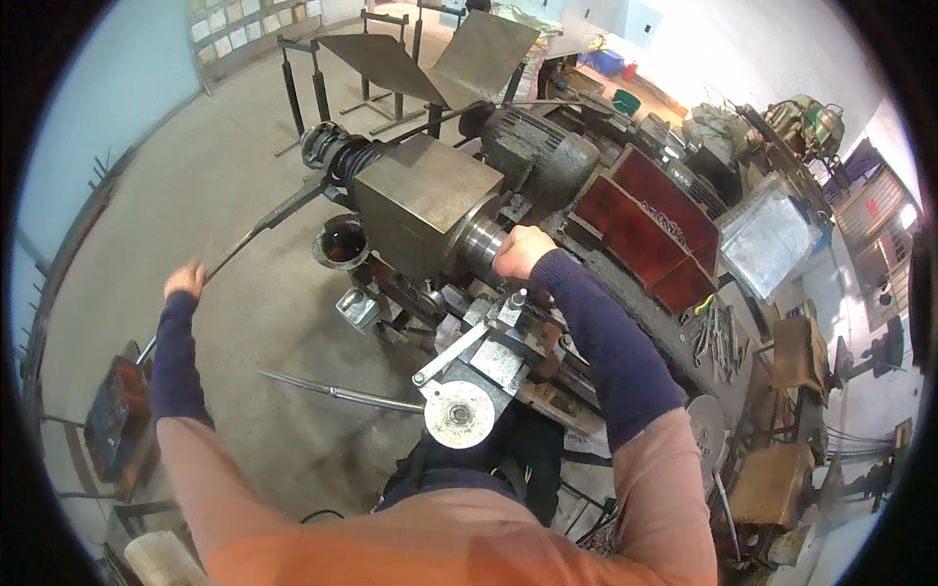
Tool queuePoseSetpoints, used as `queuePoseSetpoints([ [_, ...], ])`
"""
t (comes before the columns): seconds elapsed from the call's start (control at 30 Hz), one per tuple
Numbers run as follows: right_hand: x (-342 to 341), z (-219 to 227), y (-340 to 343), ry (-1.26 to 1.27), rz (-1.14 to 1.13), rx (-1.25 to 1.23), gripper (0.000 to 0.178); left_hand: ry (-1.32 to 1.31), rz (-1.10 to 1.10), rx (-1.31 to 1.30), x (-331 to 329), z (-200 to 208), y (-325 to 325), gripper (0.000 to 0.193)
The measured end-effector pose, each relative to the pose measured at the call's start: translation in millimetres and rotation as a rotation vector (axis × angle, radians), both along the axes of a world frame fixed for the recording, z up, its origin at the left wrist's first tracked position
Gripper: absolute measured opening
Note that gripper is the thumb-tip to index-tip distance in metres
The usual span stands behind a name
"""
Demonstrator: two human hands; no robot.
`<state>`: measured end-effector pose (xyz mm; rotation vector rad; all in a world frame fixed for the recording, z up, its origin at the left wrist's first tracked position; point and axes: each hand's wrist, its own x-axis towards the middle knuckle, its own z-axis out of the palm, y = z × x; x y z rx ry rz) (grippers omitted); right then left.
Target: The person operates a metal lathe, repeatedly loading small cylindrical metal pieces into the chuck, adjusting the machine controls, and removing finished pieces. The person places the finished pieces into a nearby container.
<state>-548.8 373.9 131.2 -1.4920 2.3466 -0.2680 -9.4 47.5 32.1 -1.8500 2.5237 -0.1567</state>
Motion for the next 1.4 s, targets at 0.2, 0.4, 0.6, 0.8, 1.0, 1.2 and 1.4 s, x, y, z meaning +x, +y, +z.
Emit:
queuePoseSetpoints([
  [0.2, -16.1, -15.6, -7.8, 0.106, -0.021, -0.099, 0.024, 0.32, 0.305, -0.068, -44.0, -18.5, 136.9, 0.056],
  [0.4, -11.1, -22.3, -7.7, 0.152, -0.064, -0.082, 0.027, 0.379, 0.273, -0.057, -72.3, 2.1, 226.6, 0.047],
  [0.6, -7.7, 34.9, 51.7, -0.041, 0.221, -0.482, 0.028, 0.333, -0.204, -0.253, -106.7, 41.8, 225.0, 0.03],
  [0.8, 65.7, 15.3, 131.9, -0.362, 0.539, -0.912, 0.039, 1.27, -0.768, 0.974, -259.7, 97.2, 290.4, 0.022],
  [1.0, 76.3, -28.1, 165.3, -0.488, 0.332, -1.034, 0.051, 1.494, -0.707, 1.682, -332.1, 69.3, 356.8, 0.04],
  [1.2, 79.6, -40.9, 177.1, -0.499, 0.276, -1.031, 0.041, 1.483, -0.616, 1.769, -334.2, 56.4, 370.2, 0.037],
  [1.4, 89.3, -40.8, 172.8, -0.513, 0.237, -0.978, 0.058, 1.539, -0.541, 1.812, -331.1, 54.0, 371.0, 0.031],
])
